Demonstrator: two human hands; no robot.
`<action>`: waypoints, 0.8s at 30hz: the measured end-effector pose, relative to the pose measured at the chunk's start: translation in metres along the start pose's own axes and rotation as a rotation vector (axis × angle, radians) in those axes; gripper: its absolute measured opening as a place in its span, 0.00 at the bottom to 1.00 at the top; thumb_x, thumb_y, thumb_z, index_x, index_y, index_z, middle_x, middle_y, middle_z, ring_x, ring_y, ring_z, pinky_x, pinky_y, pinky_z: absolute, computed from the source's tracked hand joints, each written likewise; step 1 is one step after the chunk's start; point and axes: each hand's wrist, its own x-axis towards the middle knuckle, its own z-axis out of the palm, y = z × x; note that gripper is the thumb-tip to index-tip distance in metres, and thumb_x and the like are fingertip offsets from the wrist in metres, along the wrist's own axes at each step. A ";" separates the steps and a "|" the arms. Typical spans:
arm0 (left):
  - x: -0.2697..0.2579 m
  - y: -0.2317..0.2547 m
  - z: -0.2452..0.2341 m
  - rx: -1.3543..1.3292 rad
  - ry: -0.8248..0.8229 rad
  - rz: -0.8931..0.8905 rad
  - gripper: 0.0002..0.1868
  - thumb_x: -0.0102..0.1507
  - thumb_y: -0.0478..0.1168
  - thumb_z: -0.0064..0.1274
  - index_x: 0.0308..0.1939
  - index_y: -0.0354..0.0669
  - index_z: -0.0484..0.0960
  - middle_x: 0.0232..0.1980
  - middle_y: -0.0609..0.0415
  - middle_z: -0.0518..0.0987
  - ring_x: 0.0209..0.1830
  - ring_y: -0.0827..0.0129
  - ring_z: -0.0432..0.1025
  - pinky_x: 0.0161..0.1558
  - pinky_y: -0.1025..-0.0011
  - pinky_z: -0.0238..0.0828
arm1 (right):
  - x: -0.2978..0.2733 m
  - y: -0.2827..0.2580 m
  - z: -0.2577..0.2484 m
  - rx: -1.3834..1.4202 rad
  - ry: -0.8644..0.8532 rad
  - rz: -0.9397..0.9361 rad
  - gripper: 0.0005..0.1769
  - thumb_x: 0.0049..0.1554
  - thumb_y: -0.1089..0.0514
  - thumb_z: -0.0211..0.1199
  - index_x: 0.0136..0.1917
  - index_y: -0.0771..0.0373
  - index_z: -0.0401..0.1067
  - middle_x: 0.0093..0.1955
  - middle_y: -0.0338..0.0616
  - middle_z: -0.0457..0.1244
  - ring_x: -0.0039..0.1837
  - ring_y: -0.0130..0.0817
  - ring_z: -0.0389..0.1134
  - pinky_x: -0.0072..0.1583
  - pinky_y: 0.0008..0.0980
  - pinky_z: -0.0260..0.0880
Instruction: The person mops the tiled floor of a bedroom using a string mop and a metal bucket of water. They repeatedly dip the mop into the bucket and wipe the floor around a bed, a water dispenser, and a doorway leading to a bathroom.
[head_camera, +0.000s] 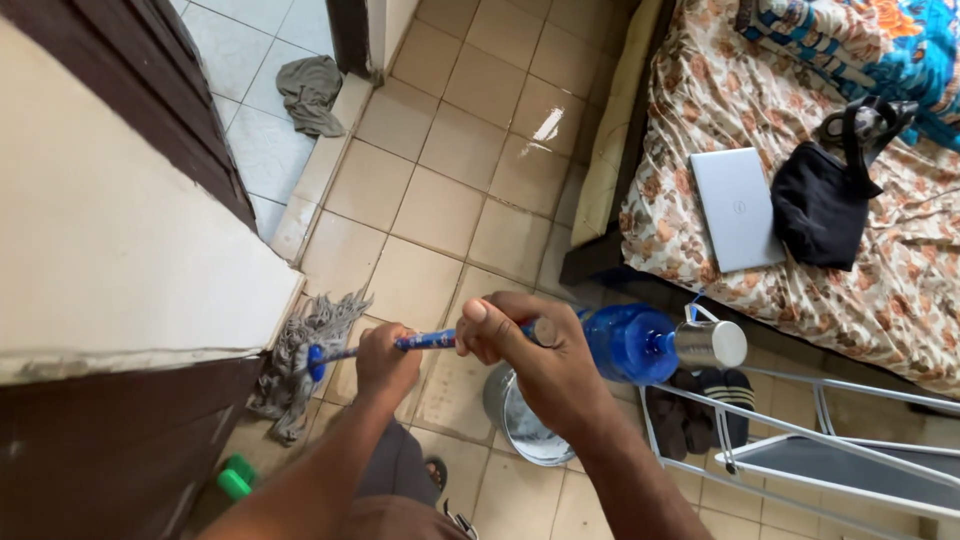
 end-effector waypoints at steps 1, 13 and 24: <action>0.005 0.015 -0.009 0.005 -0.006 -0.002 0.15 0.54 0.44 0.47 0.15 0.40 0.68 0.25 0.41 0.73 0.42 0.46 0.70 0.48 0.55 0.70 | 0.011 0.000 0.000 0.003 0.005 0.005 0.23 0.55 0.59 0.60 0.21 0.64 0.64 0.20 0.43 0.55 0.32 0.31 0.58 0.41 0.28 0.62; 0.163 0.051 0.028 -0.071 0.115 0.458 0.19 0.53 0.50 0.51 0.14 0.48 0.62 0.19 0.46 0.66 0.30 0.48 0.69 0.39 0.58 0.67 | 0.095 0.012 -0.019 -0.124 0.089 -0.201 0.21 0.58 0.62 0.58 0.23 0.63 0.65 0.22 0.42 0.56 0.31 0.28 0.54 0.38 0.23 0.59; 0.169 0.098 0.080 0.112 -0.318 0.316 0.28 0.53 0.53 0.58 0.55 0.56 0.70 0.60 0.52 0.65 0.60 0.52 0.61 0.54 0.51 0.61 | 0.047 0.038 -0.023 -0.406 0.182 -0.229 0.11 0.61 0.60 0.52 0.37 0.62 0.58 0.37 0.39 0.56 0.42 0.31 0.55 0.49 0.29 0.57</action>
